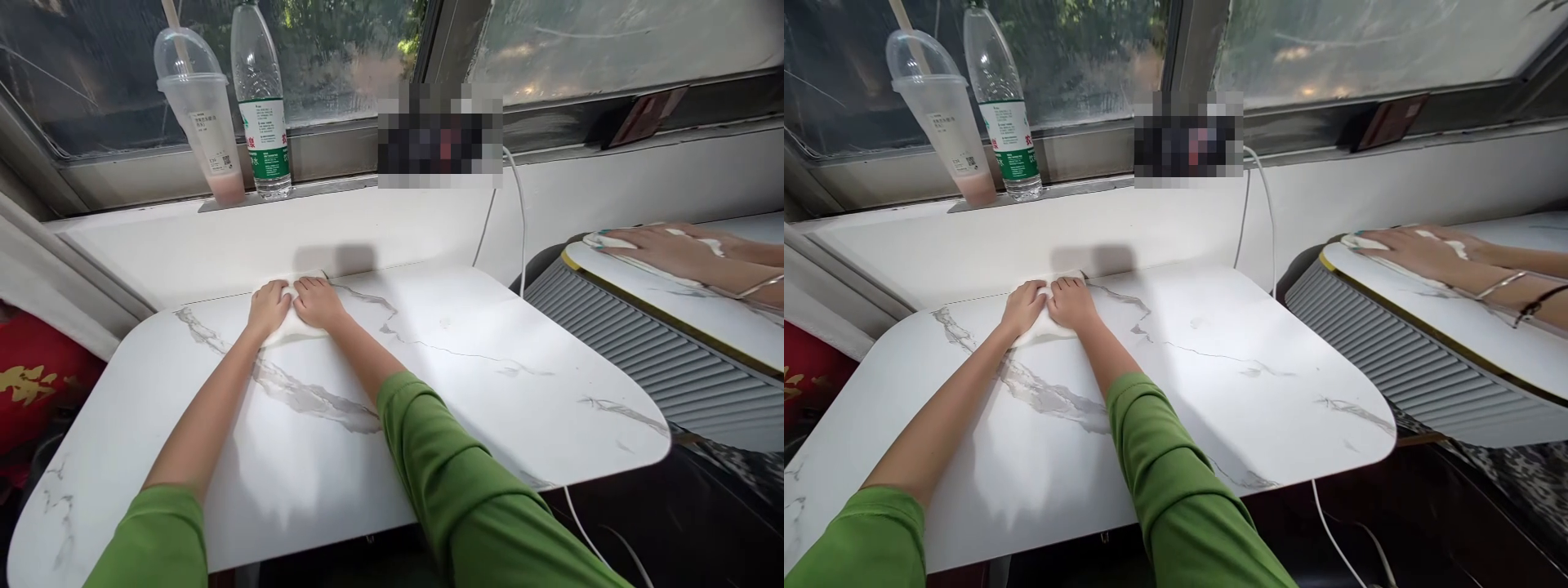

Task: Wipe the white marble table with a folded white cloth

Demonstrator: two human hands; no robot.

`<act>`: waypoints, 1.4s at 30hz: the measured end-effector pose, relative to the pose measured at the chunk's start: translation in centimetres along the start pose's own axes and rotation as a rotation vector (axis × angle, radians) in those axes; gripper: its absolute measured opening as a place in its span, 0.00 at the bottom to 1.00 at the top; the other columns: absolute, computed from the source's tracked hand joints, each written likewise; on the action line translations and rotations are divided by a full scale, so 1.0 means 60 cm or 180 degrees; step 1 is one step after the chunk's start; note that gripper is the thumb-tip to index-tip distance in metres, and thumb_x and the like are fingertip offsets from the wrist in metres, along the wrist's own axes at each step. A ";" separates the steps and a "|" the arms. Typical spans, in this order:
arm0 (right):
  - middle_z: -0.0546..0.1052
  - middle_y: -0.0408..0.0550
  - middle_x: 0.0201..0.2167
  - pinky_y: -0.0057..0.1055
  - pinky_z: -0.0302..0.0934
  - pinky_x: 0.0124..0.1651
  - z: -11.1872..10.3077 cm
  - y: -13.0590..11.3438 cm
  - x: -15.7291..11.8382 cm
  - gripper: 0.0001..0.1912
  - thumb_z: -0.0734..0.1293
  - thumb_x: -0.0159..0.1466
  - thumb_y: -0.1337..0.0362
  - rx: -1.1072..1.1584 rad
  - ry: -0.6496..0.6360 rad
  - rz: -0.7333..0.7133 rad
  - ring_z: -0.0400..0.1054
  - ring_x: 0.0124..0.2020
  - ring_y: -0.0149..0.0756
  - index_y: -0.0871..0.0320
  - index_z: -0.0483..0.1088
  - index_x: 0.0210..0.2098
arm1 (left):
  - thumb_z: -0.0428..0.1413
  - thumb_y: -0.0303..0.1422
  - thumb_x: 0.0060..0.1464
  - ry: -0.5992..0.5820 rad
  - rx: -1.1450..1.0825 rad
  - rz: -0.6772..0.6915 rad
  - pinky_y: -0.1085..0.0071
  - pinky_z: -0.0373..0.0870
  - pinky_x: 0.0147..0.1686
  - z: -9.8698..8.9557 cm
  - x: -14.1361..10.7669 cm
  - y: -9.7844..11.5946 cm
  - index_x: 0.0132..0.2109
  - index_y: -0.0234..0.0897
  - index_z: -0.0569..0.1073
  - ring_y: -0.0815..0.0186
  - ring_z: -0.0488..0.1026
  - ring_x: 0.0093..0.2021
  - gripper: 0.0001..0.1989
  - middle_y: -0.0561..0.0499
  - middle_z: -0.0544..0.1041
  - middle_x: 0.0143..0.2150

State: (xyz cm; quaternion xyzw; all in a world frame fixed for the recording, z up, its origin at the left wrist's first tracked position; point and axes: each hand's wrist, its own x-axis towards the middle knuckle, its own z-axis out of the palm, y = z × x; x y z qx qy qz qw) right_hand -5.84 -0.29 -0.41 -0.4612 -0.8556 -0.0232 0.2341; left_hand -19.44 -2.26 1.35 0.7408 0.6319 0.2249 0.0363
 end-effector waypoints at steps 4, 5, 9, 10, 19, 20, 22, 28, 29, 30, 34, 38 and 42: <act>0.71 0.59 0.53 0.39 0.47 0.60 -0.006 -0.003 -0.016 0.20 0.53 0.64 0.69 0.0020 0.0002 -0.0067 0.60 0.56 0.44 0.67 0.65 0.53 | 0.43 0.30 0.60 0.0008 0.0115 -0.0018 0.58 0.56 0.59 0.000 -0.018 0.006 0.54 0.36 0.66 0.57 0.64 0.58 0.17 0.45 0.70 0.56; 0.70 0.59 0.54 0.39 0.46 0.60 -0.009 -0.006 -0.022 0.20 0.54 0.64 0.69 0.0019 -0.0005 -0.0086 0.59 0.56 0.45 0.67 0.65 0.53 | 0.43 0.30 0.60 0.0022 0.0136 -0.0029 0.58 0.56 0.59 -0.001 -0.025 0.009 0.54 0.36 0.66 0.57 0.64 0.58 0.17 0.45 0.70 0.56; 0.67 0.61 0.57 0.41 0.45 0.62 -0.024 -0.022 -0.059 0.22 0.54 0.65 0.67 0.0025 -0.0076 -0.0173 0.58 0.58 0.45 0.68 0.64 0.55 | 0.44 0.30 0.60 0.0020 0.0193 0.0019 0.58 0.55 0.60 -0.007 -0.069 0.023 0.54 0.37 0.65 0.58 0.63 0.59 0.17 0.45 0.69 0.57; 0.67 0.61 0.58 0.41 0.45 0.62 -0.029 -0.029 -0.072 0.22 0.54 0.66 0.66 0.0031 -0.0093 -0.0180 0.58 0.59 0.46 0.69 0.64 0.56 | 0.44 0.30 0.60 0.0007 0.0207 0.0044 0.58 0.54 0.60 -0.010 -0.085 0.027 0.55 0.37 0.65 0.58 0.63 0.59 0.17 0.45 0.69 0.58; 0.64 0.66 0.60 0.49 0.45 0.63 -0.085 -0.127 -0.234 0.27 0.54 0.66 0.62 0.0023 -0.0110 -0.0224 0.55 0.62 0.52 0.71 0.61 0.60 | 0.41 0.32 0.61 -0.0073 0.0225 0.0506 0.55 0.56 0.58 -0.060 -0.269 0.068 0.57 0.39 0.65 0.56 0.63 0.58 0.19 0.43 0.68 0.57; 0.64 0.67 0.60 0.50 0.46 0.63 -0.091 -0.140 -0.251 0.27 0.54 0.66 0.62 0.0034 -0.0093 -0.0218 0.55 0.62 0.53 0.72 0.61 0.60 | 0.41 0.32 0.61 -0.0087 0.0215 0.0554 0.54 0.56 0.59 -0.067 -0.288 0.071 0.57 0.39 0.64 0.56 0.63 0.58 0.20 0.43 0.68 0.57; 0.63 0.68 0.60 0.52 0.46 0.63 -0.102 -0.166 -0.282 0.28 0.54 0.66 0.61 0.0070 -0.0074 -0.0230 0.55 0.62 0.56 0.73 0.61 0.60 | 0.40 0.33 0.61 -0.0100 0.0194 0.0631 0.53 0.56 0.59 -0.079 -0.324 0.077 0.58 0.41 0.64 0.56 0.62 0.59 0.20 0.44 0.68 0.57; 0.62 0.68 0.61 0.57 0.47 0.63 -0.128 -0.230 -0.342 0.29 0.54 0.65 0.62 0.0211 -0.0081 -0.0335 0.52 0.63 0.59 0.72 0.60 0.61 | 0.39 0.33 0.62 -0.0093 0.0222 0.0644 0.50 0.54 0.62 -0.099 -0.418 0.077 0.65 0.44 0.56 0.56 0.60 0.63 0.25 0.47 0.65 0.63; 0.62 0.68 0.61 0.57 0.47 0.63 -0.130 -0.237 -0.346 0.29 0.55 0.64 0.61 0.0230 -0.0093 -0.0381 0.52 0.63 0.59 0.72 0.60 0.61 | 0.39 0.33 0.62 -0.0079 0.0242 0.0644 0.49 0.54 0.63 -0.101 -0.428 0.076 0.66 0.44 0.54 0.56 0.59 0.64 0.26 0.47 0.64 0.64; 0.62 0.68 0.61 0.57 0.47 0.63 -0.131 -0.242 -0.347 0.30 0.55 0.64 0.61 0.0242 -0.0108 -0.0430 0.53 0.63 0.60 0.72 0.60 0.61 | 0.39 0.33 0.62 -0.0077 0.0266 0.0640 0.49 0.53 0.63 -0.103 -0.436 0.074 0.67 0.45 0.52 0.56 0.58 0.64 0.27 0.48 0.62 0.64; 0.62 0.72 0.60 0.57 0.48 0.62 -0.131 -0.246 -0.340 0.31 0.55 0.64 0.61 0.0246 -0.0173 -0.0628 0.54 0.61 0.62 0.77 0.59 0.61 | 0.38 0.33 0.63 -0.0158 0.0319 0.0554 0.48 0.53 0.63 -0.108 -0.444 0.069 0.69 0.46 0.47 0.57 0.57 0.66 0.28 0.49 0.60 0.66; 0.64 0.73 0.57 0.55 0.47 0.62 -0.124 -0.241 -0.321 0.30 0.56 0.63 0.61 0.0331 -0.0190 -0.0710 0.56 0.59 0.61 0.77 0.60 0.59 | 0.38 0.33 0.62 -0.0221 0.0291 0.0416 0.48 0.52 0.64 -0.109 -0.430 0.062 0.67 0.45 0.51 0.57 0.56 0.66 0.27 0.48 0.61 0.65; 0.67 0.69 0.53 0.52 0.47 0.61 -0.111 -0.230 -0.278 0.27 0.57 0.62 0.63 0.0432 -0.0186 -0.0764 0.57 0.55 0.57 0.75 0.64 0.55 | 0.37 0.32 0.62 -0.0153 0.0297 0.0181 0.50 0.51 0.64 -0.106 -0.399 0.050 0.63 0.41 0.59 0.57 0.58 0.64 0.24 0.45 0.64 0.63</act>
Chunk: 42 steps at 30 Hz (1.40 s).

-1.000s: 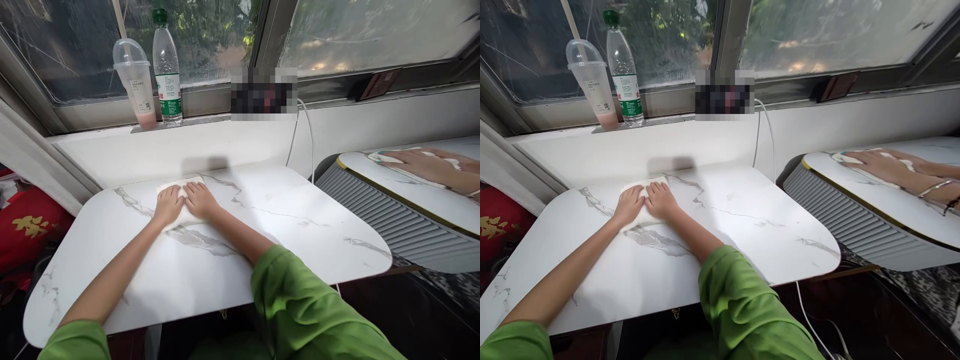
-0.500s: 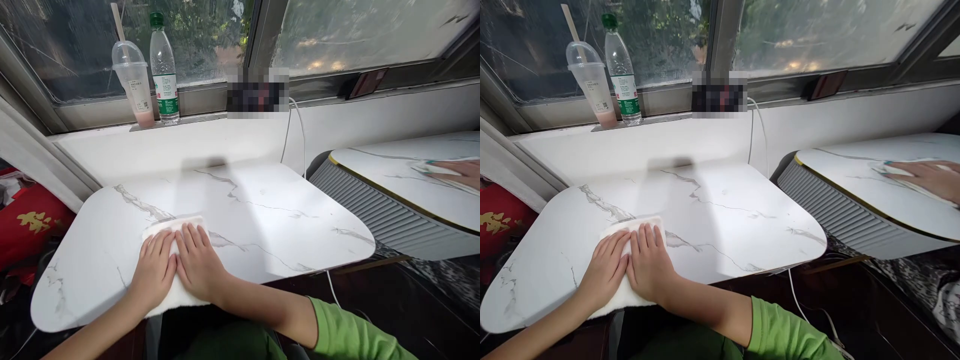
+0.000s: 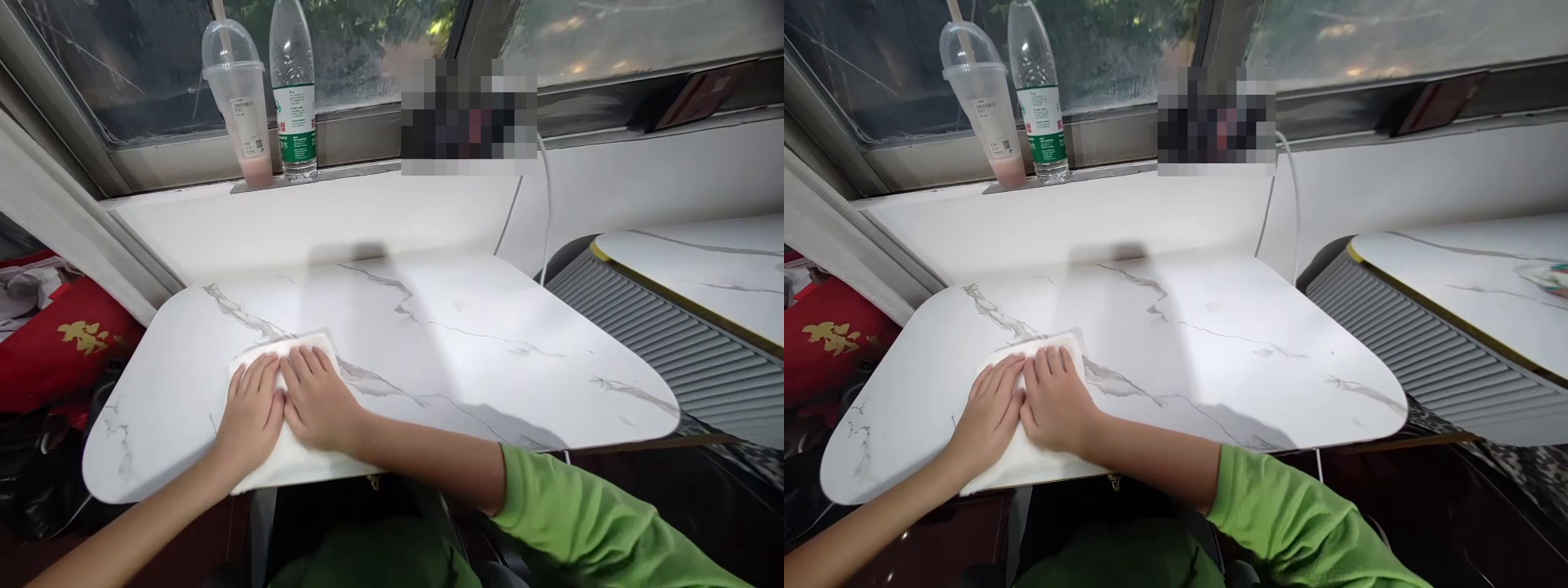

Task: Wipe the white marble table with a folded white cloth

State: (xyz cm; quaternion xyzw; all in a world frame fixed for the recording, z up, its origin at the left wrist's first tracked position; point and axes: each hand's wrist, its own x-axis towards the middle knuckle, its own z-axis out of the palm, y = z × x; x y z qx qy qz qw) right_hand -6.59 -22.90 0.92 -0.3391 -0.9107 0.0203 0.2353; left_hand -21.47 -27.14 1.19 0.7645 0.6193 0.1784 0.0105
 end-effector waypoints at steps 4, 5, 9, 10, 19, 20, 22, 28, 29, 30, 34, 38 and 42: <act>0.70 0.64 0.45 0.48 0.51 0.54 0.018 0.040 0.065 0.22 0.56 0.61 0.65 -0.0034 -0.0117 -0.0194 0.60 0.47 0.51 0.71 0.66 0.50 | 0.39 0.30 0.60 0.0072 0.0053 -0.0228 0.52 0.51 0.63 0.005 0.056 -0.026 0.58 0.37 0.62 0.57 0.60 0.62 0.21 0.43 0.67 0.60; 0.70 0.63 0.44 0.47 0.52 0.53 0.024 0.052 0.084 0.21 0.56 0.61 0.65 -0.0087 -0.0156 -0.0265 0.60 0.45 0.50 0.70 0.66 0.50 | 0.39 0.29 0.59 0.0101 0.0069 -0.0274 0.52 0.51 0.62 0.008 0.074 -0.036 0.57 0.37 0.63 0.57 0.60 0.62 0.20 0.43 0.67 0.59; 0.70 0.62 0.44 0.45 0.51 0.51 0.052 0.099 0.158 0.20 0.55 0.63 0.65 -0.0294 -0.0237 -0.0319 0.60 0.44 0.50 0.69 0.66 0.50 | 0.42 0.28 0.58 0.0194 0.0062 -0.0378 0.56 0.54 0.60 0.016 0.155 -0.080 0.53 0.37 0.65 0.56 0.63 0.58 0.18 0.43 0.69 0.56; 0.70 0.62 0.45 0.44 0.50 0.51 0.058 0.111 0.175 0.20 0.55 0.63 0.65 -0.0316 -0.0243 -0.0268 0.60 0.45 0.50 0.70 0.66 0.50 | 0.42 0.28 0.57 0.0194 0.0047 -0.0382 0.57 0.55 0.60 0.019 0.176 -0.091 0.53 0.37 0.65 0.56 0.64 0.58 0.17 0.44 0.69 0.55; 0.71 0.62 0.48 0.43 0.47 0.54 0.113 0.194 0.281 0.21 0.54 0.65 0.66 -0.0274 -0.0171 0.0138 0.60 0.50 0.50 0.70 0.64 0.53 | 0.43 0.29 0.56 -0.0004 -0.0156 -0.0279 0.58 0.55 0.59 0.040 0.316 -0.172 0.53 0.39 0.66 0.57 0.63 0.57 0.18 0.47 0.69 0.56; 0.71 0.62 0.48 0.42 0.46 0.55 0.118 0.201 0.289 0.21 0.54 0.65 0.66 -0.0266 -0.0155 0.0177 0.60 0.50 0.50 0.70 0.64 0.54 | 0.43 0.29 0.56 -0.0018 -0.0163 -0.0278 0.58 0.55 0.59 0.042 0.326 -0.177 0.53 0.38 0.66 0.57 0.63 0.57 0.18 0.47 0.69 0.56; 0.72 0.61 0.48 0.42 0.47 0.55 0.126 0.212 0.301 0.21 0.54 0.65 0.66 -0.0242 -0.0106 0.0229 0.60 0.51 0.50 0.69 0.64 0.53 | 0.43 0.29 0.56 -0.0038 -0.0171 -0.0283 0.58 0.55 0.59 0.046 0.341 -0.186 0.53 0.38 0.66 0.57 0.63 0.58 0.19 0.46 0.69 0.57; 0.73 0.59 0.47 0.41 0.48 0.53 0.137 0.222 0.312 0.19 0.54 0.64 0.67 -0.0214 0.0041 0.0340 0.62 0.49 0.50 0.66 0.67 0.50 | 0.42 0.29 0.57 -0.0058 -0.0208 -0.0348 0.58 0.53 0.60 0.049 0.356 -0.191 0.55 0.39 0.66 0.57 0.61 0.60 0.19 0.47 0.68 0.58; 0.73 0.59 0.47 0.41 0.48 0.54 0.137 0.221 0.310 0.19 0.54 0.64 0.67 -0.0213 0.0068 0.0354 0.62 0.49 0.49 0.66 0.67 0.50 | 0.42 0.29 0.58 -0.0053 -0.0206 -0.0355 0.59 0.53 0.60 0.049 0.354 -0.189 0.55 0.38 0.66 0.58 0.61 0.60 0.19 0.47 0.68 0.58; 0.73 0.59 0.47 0.41 0.48 0.54 0.137 0.220 0.307 0.19 0.54 0.64 0.67 -0.0213 0.0089 0.0362 0.62 0.49 0.49 0.66 0.67 0.50 | 0.42 0.30 0.58 -0.0049 -0.0199 -0.0366 0.59 0.53 0.61 0.049 0.351 -0.187 0.55 0.38 0.66 0.58 0.61 0.60 0.19 0.47 0.68 0.58; 0.72 0.60 0.49 0.40 0.47 0.56 0.130 0.210 0.290 0.20 0.53 0.65 0.67 -0.0240 0.0079 0.0288 0.61 0.51 0.47 0.66 0.65 0.53 | 0.42 0.30 0.59 -0.0065 -0.0105 -0.0379 0.60 0.51 0.61 0.046 0.331 -0.175 0.57 0.36 0.64 0.59 0.59 0.61 0.20 0.45 0.66 0.60; 0.69 0.62 0.54 0.42 0.45 0.59 0.120 0.183 0.260 0.23 0.52 0.65 0.67 -0.0318 0.0022 0.0223 0.58 0.56 0.48 0.69 0.63 0.56 | 0.41 0.30 0.60 -0.0084 0.0019 -0.0259 0.59 0.49 0.62 0.042 0.290 -0.164 0.58 0.35 0.63 0.60 0.58 0.62 0.20 0.44 0.64 0.62; 0.66 0.65 0.57 0.44 0.43 0.60 0.110 0.131 0.217 0.25 0.53 0.66 0.65 -0.0406 -0.0018 0.0211 0.56 0.59 0.51 0.72 0.61 0.58 | 0.41 0.30 0.60 -0.0086 0.0137 -0.0081 0.59 0.48 0.63 0.030 0.227 -0.157 0.59 0.34 0.62 0.60 0.57 0.63 0.21 0.43 0.64 0.62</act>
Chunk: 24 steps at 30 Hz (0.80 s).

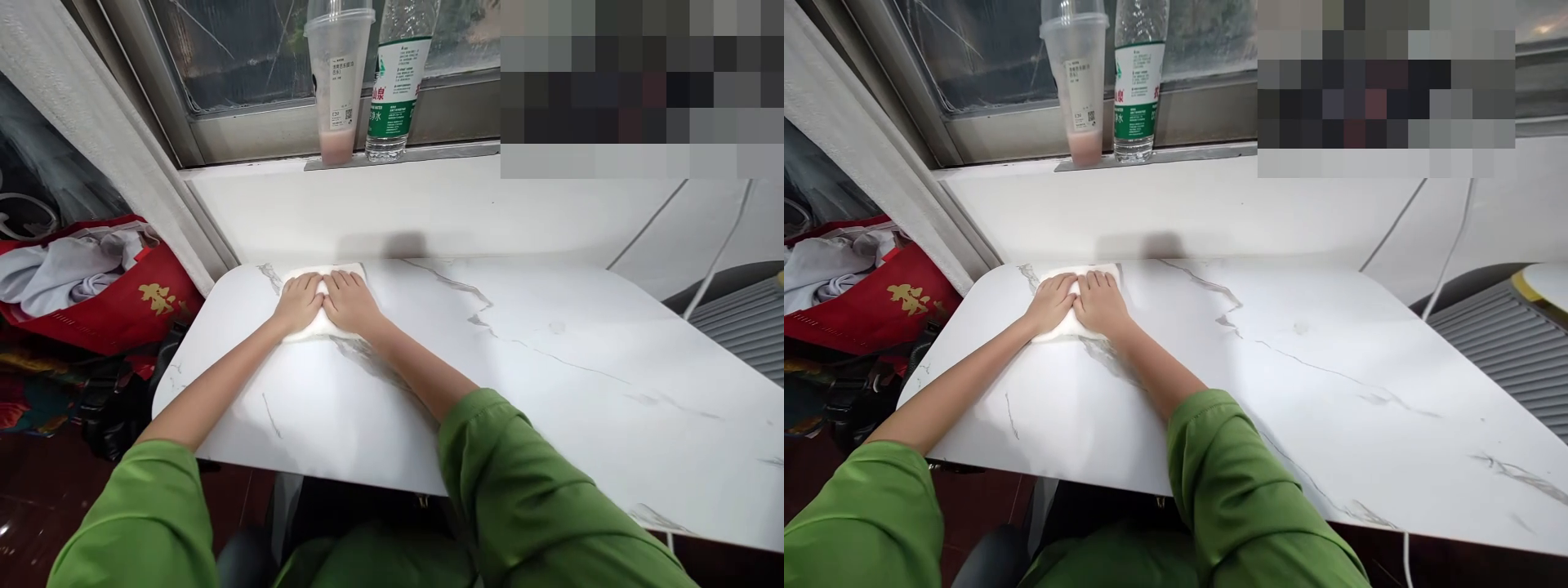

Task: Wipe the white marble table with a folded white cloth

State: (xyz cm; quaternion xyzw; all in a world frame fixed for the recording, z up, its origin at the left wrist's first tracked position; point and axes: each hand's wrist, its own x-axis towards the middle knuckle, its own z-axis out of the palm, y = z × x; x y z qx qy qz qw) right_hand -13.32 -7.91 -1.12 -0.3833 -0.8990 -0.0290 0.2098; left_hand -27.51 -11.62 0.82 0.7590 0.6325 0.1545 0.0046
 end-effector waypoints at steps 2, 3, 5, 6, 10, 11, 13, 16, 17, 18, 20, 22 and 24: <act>0.65 0.65 0.58 0.45 0.43 0.61 -0.009 -0.032 -0.025 0.26 0.53 0.66 0.64 -0.0016 0.0022 0.0010 0.55 0.60 0.52 0.73 0.60 0.59 | 0.41 0.29 0.60 -0.0006 0.0042 0.0064 0.60 0.48 0.63 -0.010 -0.037 0.002 0.59 0.34 0.62 0.60 0.57 0.63 0.21 0.43 0.64 0.62; 0.65 0.66 0.59 0.46 0.42 0.61 -0.014 -0.050 -0.038 0.26 0.53 0.66 0.64 -0.0013 0.0021 0.0013 0.55 0.60 0.53 0.73 0.60 0.59 | 0.42 0.29 0.60 -0.0020 0.0055 0.0083 0.60 0.49 0.63 -0.016 -0.058 0.003 0.59 0.34 0.62 0.60 0.57 0.63 0.21 0.43 0.64 0.62; 0.64 0.67 0.59 0.47 0.42 0.62 -0.025 -0.087 -0.060 0.27 0.52 0.67 0.63 0.0015 -0.0027 0.0003 0.54 0.61 0.54 0.74 0.59 0.60 | 0.41 0.29 0.60 -0.0038 0.0067 0.0087 0.60 0.49 0.63 -0.030 -0.100 0.003 0.59 0.33 0.62 0.60 0.57 0.63 0.21 0.43 0.64 0.62; 0.63 0.68 0.60 0.48 0.42 0.62 -0.031 -0.108 -0.070 0.28 0.52 0.67 0.63 0.0036 -0.0075 -0.0014 0.54 0.61 0.55 0.75 0.59 0.60 | 0.41 0.29 0.60 -0.0040 0.0070 0.0077 0.59 0.49 0.63 -0.038 -0.123 0.002 0.59 0.33 0.61 0.60 0.57 0.63 0.21 0.43 0.64 0.62; 0.62 0.71 0.60 0.53 0.41 0.62 -0.053 -0.194 -0.100 0.30 0.53 0.66 0.61 0.0183 -0.0214 -0.0195 0.53 0.61 0.59 0.77 0.58 0.61 | 0.39 0.31 0.61 -0.0005 0.0072 -0.0047 0.57 0.49 0.64 -0.074 -0.221 -0.010 0.60 0.35 0.60 0.60 0.56 0.63 0.22 0.44 0.63 0.62; 0.61 0.71 0.60 0.54 0.41 0.62 -0.056 -0.215 -0.104 0.31 0.53 0.66 0.60 0.0246 -0.0208 -0.0279 0.53 0.61 0.60 0.78 0.57 0.61 | 0.38 0.32 0.61 -0.0005 0.0077 -0.0103 0.57 0.49 0.64 -0.084 -0.246 -0.014 0.61 0.35 0.60 0.60 0.56 0.63 0.22 0.44 0.63 0.62; 0.61 0.73 0.60 0.55 0.41 0.62 -0.060 -0.257 -0.110 0.32 0.54 0.66 0.59 0.0394 -0.0189 -0.0469 0.53 0.61 0.62 0.79 0.57 0.61 | 0.37 0.33 0.62 -0.0005 0.0090 -0.0234 0.55 0.49 0.63 -0.102 -0.295 -0.026 0.61 0.36 0.59 0.59 0.56 0.63 0.22 0.43 0.63 0.62; 0.60 0.75 0.60 0.57 0.40 0.62 -0.059 -0.309 -0.108 0.32 0.56 0.65 0.59 0.0618 -0.0226 -0.0710 0.53 0.61 0.63 0.81 0.56 0.61 | 0.37 0.35 0.63 0.0033 0.0115 -0.0440 0.54 0.50 0.63 -0.126 -0.352 -0.048 0.62 0.37 0.58 0.58 0.57 0.63 0.22 0.44 0.63 0.62; 0.60 0.76 0.60 0.57 0.41 0.62 -0.058 -0.323 -0.104 0.32 0.56 0.65 0.59 0.0681 -0.0246 -0.0768 0.53 0.61 0.62 0.81 0.56 0.60 | 0.37 0.36 0.63 0.0047 0.0124 -0.0500 0.54 0.51 0.63 -0.132 -0.364 -0.057 0.61 0.37 0.58 0.57 0.57 0.62 0.22 0.44 0.63 0.62; 0.60 0.76 0.60 0.58 0.41 0.62 -0.056 -0.335 -0.099 0.32 0.56 0.65 0.59 0.0735 -0.0258 -0.0815 0.54 0.61 0.62 0.81 0.56 0.60 | 0.37 0.37 0.63 0.0049 0.0130 -0.0545 0.54 0.51 0.62 -0.137 -0.373 -0.068 0.61 0.38 0.58 0.57 0.58 0.62 0.22 0.44 0.63 0.62; 0.61 0.77 0.59 0.58 0.42 0.61 -0.050 -0.351 -0.085 0.33 0.56 0.65 0.59 0.0809 -0.0255 -0.0846 0.55 0.60 0.62 0.82 0.56 0.60 | 0.37 0.37 0.62 0.0017 0.0127 -0.0608 0.54 0.53 0.62 -0.145 -0.378 -0.090 0.61 0.38 0.58 0.56 0.58 0.62 0.22 0.44 0.63 0.61; 0.61 0.78 0.59 0.58 0.43 0.60 -0.041 -0.357 -0.067 0.33 0.56 0.65 0.58 0.0852 -0.0225 -0.0825 0.55 0.59 0.62 0.82 0.56 0.60 | 0.38 0.38 0.61 -0.0017 0.0090 -0.0647 0.54 0.53 0.61 -0.150 -0.370 -0.112 0.60 0.38 0.59 0.56 0.59 0.61 0.22 0.44 0.63 0.61; 0.62 0.77 0.58 0.57 0.43 0.60 -0.030 -0.354 -0.046 0.32 0.56 0.65 0.59 0.0888 -0.0172 -0.0804 0.56 0.59 0.61 0.82 0.57 0.59 | 0.39 0.38 0.60 -0.0026 0.0020 -0.0686 0.54 0.52 0.62 -0.152 -0.353 -0.132 0.59 0.38 0.60 0.56 0.58 0.62 0.22 0.44 0.63 0.61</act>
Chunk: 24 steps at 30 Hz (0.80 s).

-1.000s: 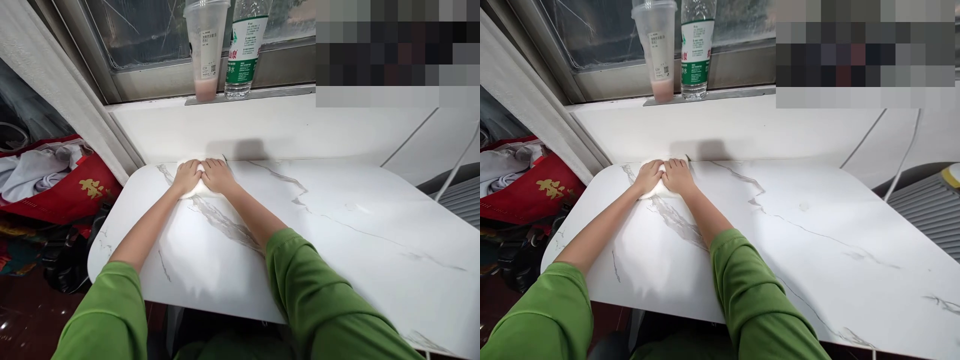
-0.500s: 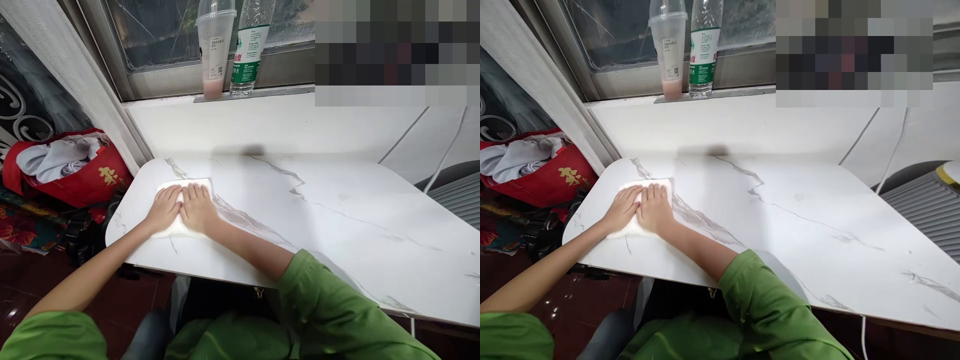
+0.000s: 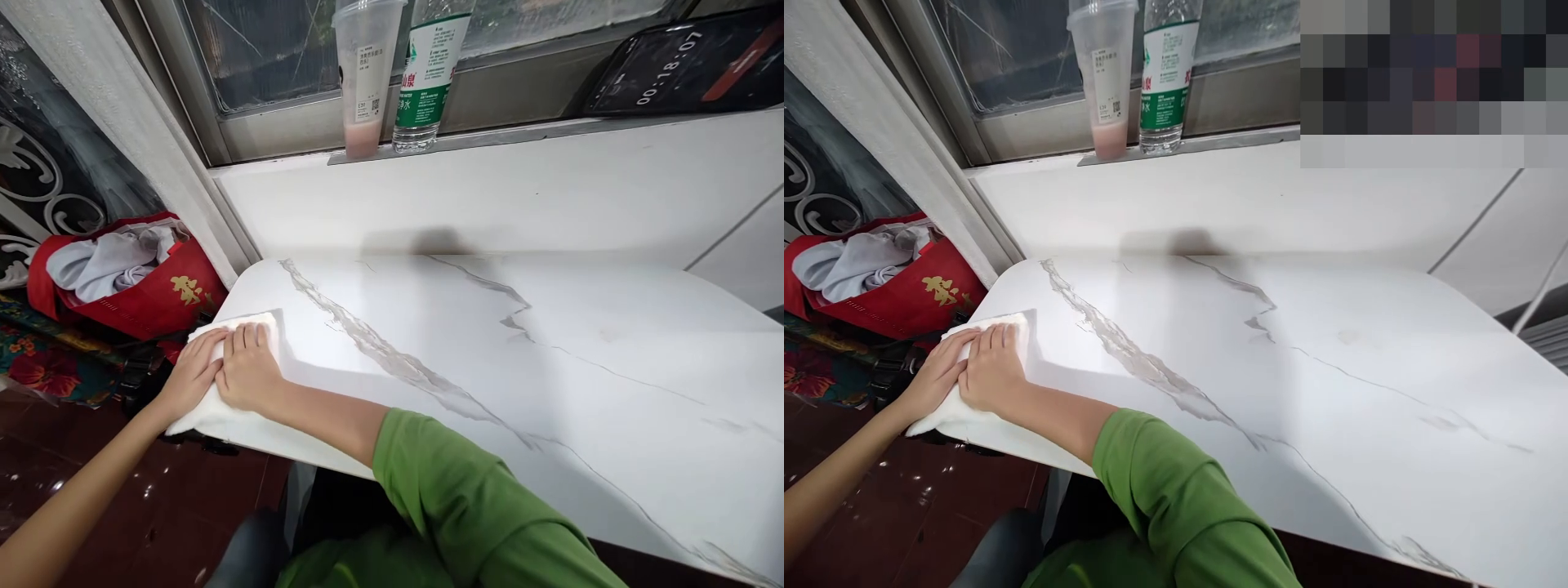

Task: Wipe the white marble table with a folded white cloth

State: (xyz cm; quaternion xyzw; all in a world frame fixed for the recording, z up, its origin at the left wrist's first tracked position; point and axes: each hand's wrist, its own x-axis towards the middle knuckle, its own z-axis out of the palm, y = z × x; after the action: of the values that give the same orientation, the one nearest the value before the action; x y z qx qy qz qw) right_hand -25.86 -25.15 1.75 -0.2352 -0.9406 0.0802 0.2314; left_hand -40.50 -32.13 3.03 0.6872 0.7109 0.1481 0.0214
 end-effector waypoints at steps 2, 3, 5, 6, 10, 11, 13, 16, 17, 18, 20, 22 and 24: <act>0.63 0.74 0.58 0.55 0.43 0.60 0.006 0.019 0.019 0.31 0.56 0.65 0.59 0.0020 0.0044 -0.0005 0.56 0.58 0.60 0.80 0.58 0.59 | 0.39 0.38 0.60 0.0005 -0.0056 -0.0048 0.55 0.52 0.62 0.001 0.026 -0.009 0.59 0.38 0.60 0.57 0.58 0.61 0.22 0.44 0.63 0.61; 0.64 0.73 0.57 0.53 0.44 0.60 0.009 0.032 0.029 0.31 0.56 0.65 0.59 0.0026 0.0062 -0.0002 0.57 0.57 0.59 0.79 0.59 0.59 | 0.39 0.38 0.60 0.0005 -0.0066 -0.0077 0.55 0.52 0.62 0.003 0.040 -0.011 0.59 0.38 0.60 0.57 0.58 0.62 0.22 0.44 0.63 0.61; 0.66 0.70 0.56 0.50 0.45 0.60 0.012 0.060 0.047 0.29 0.56 0.65 0.59 0.0033 0.0105 0.0028 0.58 0.56 0.56 0.77 0.61 0.57 | 0.39 0.38 0.59 0.0015 -0.0034 -0.0130 0.55 0.52 0.62 0.009 0.070 -0.011 0.59 0.37 0.61 0.57 0.58 0.61 0.22 0.44 0.64 0.61; 0.67 0.68 0.55 0.48 0.45 0.60 0.013 0.075 0.056 0.28 0.56 0.65 0.59 0.0043 0.0123 0.0047 0.58 0.55 0.55 0.76 0.62 0.56 | 0.39 0.37 0.59 0.0025 0.0003 -0.0141 0.55 0.53 0.62 0.013 0.087 -0.010 0.59 0.38 0.61 0.57 0.59 0.61 0.22 0.44 0.64 0.60; 0.70 0.63 0.52 0.45 0.46 0.60 0.013 0.140 0.087 0.25 0.57 0.64 0.60 0.0092 0.0140 0.0119 0.59 0.53 0.51 0.72 0.65 0.54 | 0.38 0.36 0.60 0.0063 0.0215 -0.0071 0.54 0.53 0.61 0.032 0.157 -0.001 0.58 0.36 0.62 0.56 0.59 0.61 0.22 0.43 0.65 0.60; 0.70 0.63 0.52 0.44 0.46 0.60 0.013 0.156 0.094 0.25 0.57 0.64 0.60 0.0097 0.0129 0.0138 0.59 0.53 0.50 0.72 0.65 0.54 | 0.37 0.35 0.60 0.0060 0.0254 -0.0040 0.54 0.53 0.61 0.037 0.175 0.001 0.58 0.35 0.62 0.56 0.59 0.61 0.22 0.42 0.64 0.60; 0.70 0.62 0.52 0.43 0.46 0.60 0.013 0.187 0.107 0.24 0.56 0.65 0.61 0.0087 0.0120 0.0210 0.59 0.53 0.49 0.71 0.65 0.54 | 0.38 0.35 0.60 0.0054 0.0281 0.0031 0.55 0.54 0.61 0.046 0.213 0.003 0.58 0.33 0.62 0.55 0.59 0.61 0.22 0.41 0.64 0.59; 0.69 0.61 0.52 0.42 0.45 0.60 0.014 0.230 0.125 0.23 0.56 0.65 0.62 0.0031 0.0166 0.0400 0.58 0.54 0.49 0.71 0.65 0.54 | 0.39 0.34 0.59 0.0056 0.0225 0.0196 0.57 0.54 0.61 0.061 0.270 0.003 0.57 0.33 0.63 0.56 0.60 0.60 0.22 0.41 0.65 0.59; 0.69 0.61 0.53 0.42 0.45 0.60 0.014 0.244 0.130 0.23 0.56 0.65 0.62 0.0005 0.0185 0.0457 0.58 0.54 0.49 0.71 0.65 0.54 | 0.40 0.34 0.59 0.0056 0.0200 0.0254 0.58 0.54 0.61 0.066 0.289 0.002 0.57 0.33 0.63 0.57 0.60 0.60 0.22 0.42 0.65 0.59; 0.69 0.61 0.53 0.42 0.45 0.60 0.014 0.258 0.135 0.23 0.56 0.65 0.62 -0.0017 0.0204 0.0504 0.58 0.55 0.49 0.71 0.65 0.54 | 0.40 0.33 0.59 0.0055 0.0178 0.0307 0.58 0.54 0.61 0.071 0.307 0.002 0.57 0.33 0.63 0.57 0.60 0.60 0.22 0.42 0.66 0.59; 0.69 0.61 0.53 0.42 0.45 0.60 0.013 0.284 0.144 0.22 0.57 0.65 0.63 -0.0048 0.0229 0.0570 0.58 0.55 0.49 0.70 0.65 0.54 | 0.40 0.33 0.58 0.0060 0.0148 0.0389 0.58 0.54 0.61 0.082 0.342 0.001 0.57 0.34 0.63 0.57 0.60 0.60 0.21 0.43 0.66 0.58; 0.70 0.60 0.53 0.42 0.45 0.59 0.010 0.308 0.153 0.21 0.57 0.65 0.63 -0.0070 0.0246 0.0633 0.58 0.55 0.49 0.69 0.65 0.54 | 0.40 0.32 0.58 0.0070 0.0116 0.0449 0.57 0.54 0.61 0.091 0.373 0.001 0.57 0.36 0.64 0.57 0.61 0.59 0.21 0.44 0.66 0.58; 0.70 0.60 0.52 0.42 0.46 0.59 0.007 0.327 0.160 0.21 0.57 0.65 0.63 -0.0097 0.0252 0.0737 0.58 0.54 0.49 0.69 0.65 0.53 | 0.40 0.32 0.59 0.0064 0.0076 0.0496 0.58 0.55 0.60 0.099 0.401 0.003 0.56 0.37 0.64 0.58 0.61 0.59 0.21 0.45 0.67 0.58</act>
State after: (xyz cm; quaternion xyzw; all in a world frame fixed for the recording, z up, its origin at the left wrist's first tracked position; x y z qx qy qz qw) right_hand -25.62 -3.38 0.09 -0.3488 -0.8983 0.0828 0.2540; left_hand -40.22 -7.40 1.58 0.7392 0.6571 0.1478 -0.0055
